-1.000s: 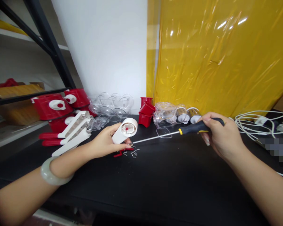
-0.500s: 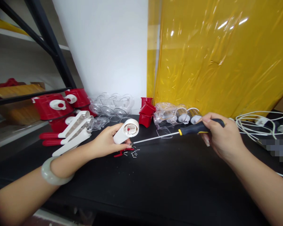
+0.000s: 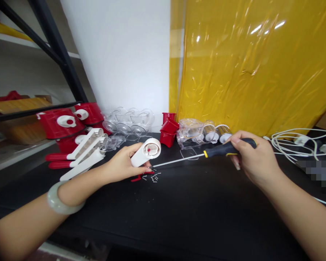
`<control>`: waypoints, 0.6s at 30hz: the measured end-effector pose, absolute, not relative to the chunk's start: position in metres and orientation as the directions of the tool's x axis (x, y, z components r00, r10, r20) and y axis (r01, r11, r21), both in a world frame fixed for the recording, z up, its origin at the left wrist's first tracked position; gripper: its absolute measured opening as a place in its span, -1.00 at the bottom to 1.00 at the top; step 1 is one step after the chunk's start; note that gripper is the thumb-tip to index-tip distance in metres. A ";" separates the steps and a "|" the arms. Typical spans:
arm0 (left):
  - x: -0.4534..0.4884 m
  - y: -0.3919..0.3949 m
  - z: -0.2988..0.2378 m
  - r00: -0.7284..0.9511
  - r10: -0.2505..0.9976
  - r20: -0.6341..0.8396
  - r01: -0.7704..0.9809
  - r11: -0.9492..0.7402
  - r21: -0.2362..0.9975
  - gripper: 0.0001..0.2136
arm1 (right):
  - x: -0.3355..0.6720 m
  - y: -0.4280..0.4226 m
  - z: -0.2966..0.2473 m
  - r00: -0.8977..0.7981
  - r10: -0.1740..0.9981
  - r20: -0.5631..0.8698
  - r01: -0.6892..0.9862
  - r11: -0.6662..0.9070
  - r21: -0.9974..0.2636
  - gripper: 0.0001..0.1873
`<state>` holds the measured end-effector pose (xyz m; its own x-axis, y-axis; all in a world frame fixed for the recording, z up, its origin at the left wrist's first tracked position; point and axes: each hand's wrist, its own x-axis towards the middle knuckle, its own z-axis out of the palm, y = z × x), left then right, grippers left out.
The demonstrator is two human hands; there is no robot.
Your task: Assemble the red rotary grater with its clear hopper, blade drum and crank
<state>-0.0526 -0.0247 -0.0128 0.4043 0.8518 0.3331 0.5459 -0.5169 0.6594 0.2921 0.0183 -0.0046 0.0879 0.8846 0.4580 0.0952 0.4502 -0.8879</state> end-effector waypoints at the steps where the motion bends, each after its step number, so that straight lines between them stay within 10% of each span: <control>1: -0.053 -0.025 -0.013 0.404 0.853 0.332 0.545 -0.516 0.661 -0.69 | 0.292 0.018 -0.005 0.086 0.885 0.458 0.098 0.450 -0.888 -0.81; 18: -0.051 -0.026 -0.011 0.402 0.860 0.314 0.560 -0.502 0.659 -0.72 | 0.291 0.017 -0.004 0.072 0.893 0.444 0.091 0.438 -0.894 -0.79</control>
